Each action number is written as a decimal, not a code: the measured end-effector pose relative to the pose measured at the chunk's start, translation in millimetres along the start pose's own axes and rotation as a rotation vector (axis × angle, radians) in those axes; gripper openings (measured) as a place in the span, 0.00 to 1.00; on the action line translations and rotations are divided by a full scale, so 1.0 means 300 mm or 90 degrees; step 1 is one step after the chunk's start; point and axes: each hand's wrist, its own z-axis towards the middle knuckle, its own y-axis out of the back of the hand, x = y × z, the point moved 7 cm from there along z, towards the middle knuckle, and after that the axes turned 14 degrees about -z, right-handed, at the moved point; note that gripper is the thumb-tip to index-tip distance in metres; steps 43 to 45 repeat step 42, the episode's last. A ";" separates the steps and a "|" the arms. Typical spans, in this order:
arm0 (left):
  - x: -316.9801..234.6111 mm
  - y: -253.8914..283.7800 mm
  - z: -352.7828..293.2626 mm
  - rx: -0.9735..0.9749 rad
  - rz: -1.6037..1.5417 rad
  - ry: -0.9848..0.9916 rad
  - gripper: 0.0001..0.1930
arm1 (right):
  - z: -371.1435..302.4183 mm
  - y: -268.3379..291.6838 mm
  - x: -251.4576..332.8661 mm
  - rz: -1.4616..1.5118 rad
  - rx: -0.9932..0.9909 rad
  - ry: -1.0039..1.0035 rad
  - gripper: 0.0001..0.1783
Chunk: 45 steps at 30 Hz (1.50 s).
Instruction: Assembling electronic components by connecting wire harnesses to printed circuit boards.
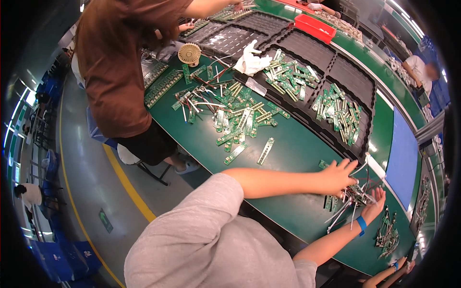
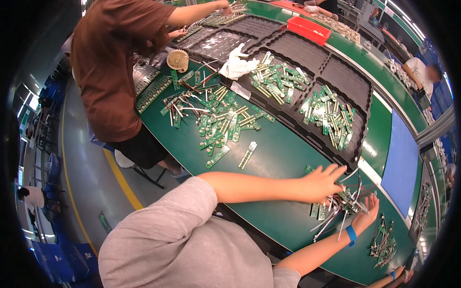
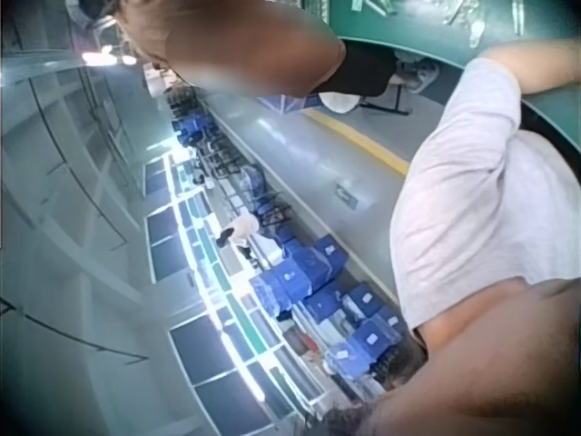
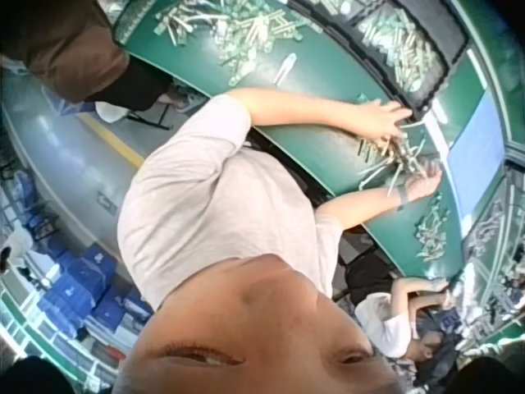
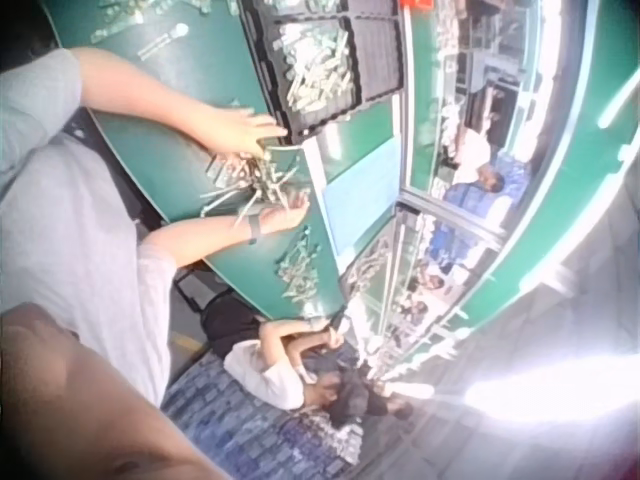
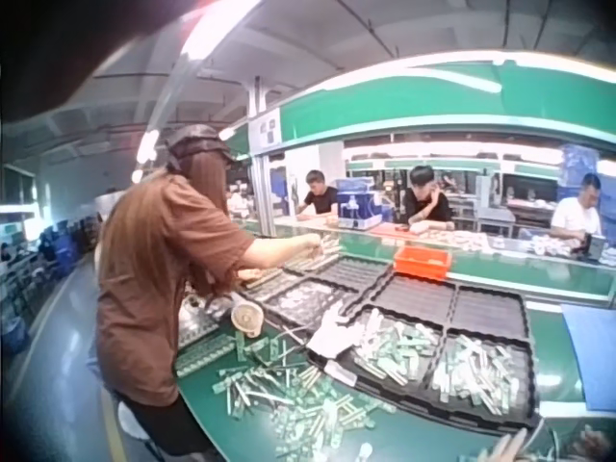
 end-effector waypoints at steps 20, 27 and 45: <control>0.233 0.332 -0.565 -0.212 0.183 0.155 0.29 | -0.151 -0.156 0.233 -0.433 0.021 0.279 0.17; 0.290 0.349 -0.618 -0.279 0.235 0.258 0.27 | -0.161 -0.027 0.308 -0.419 -0.125 0.304 0.21; 0.277 0.352 -0.606 -0.258 -0.311 0.314 0.18 | -0.157 0.079 0.414 -0.472 -0.156 0.236 0.22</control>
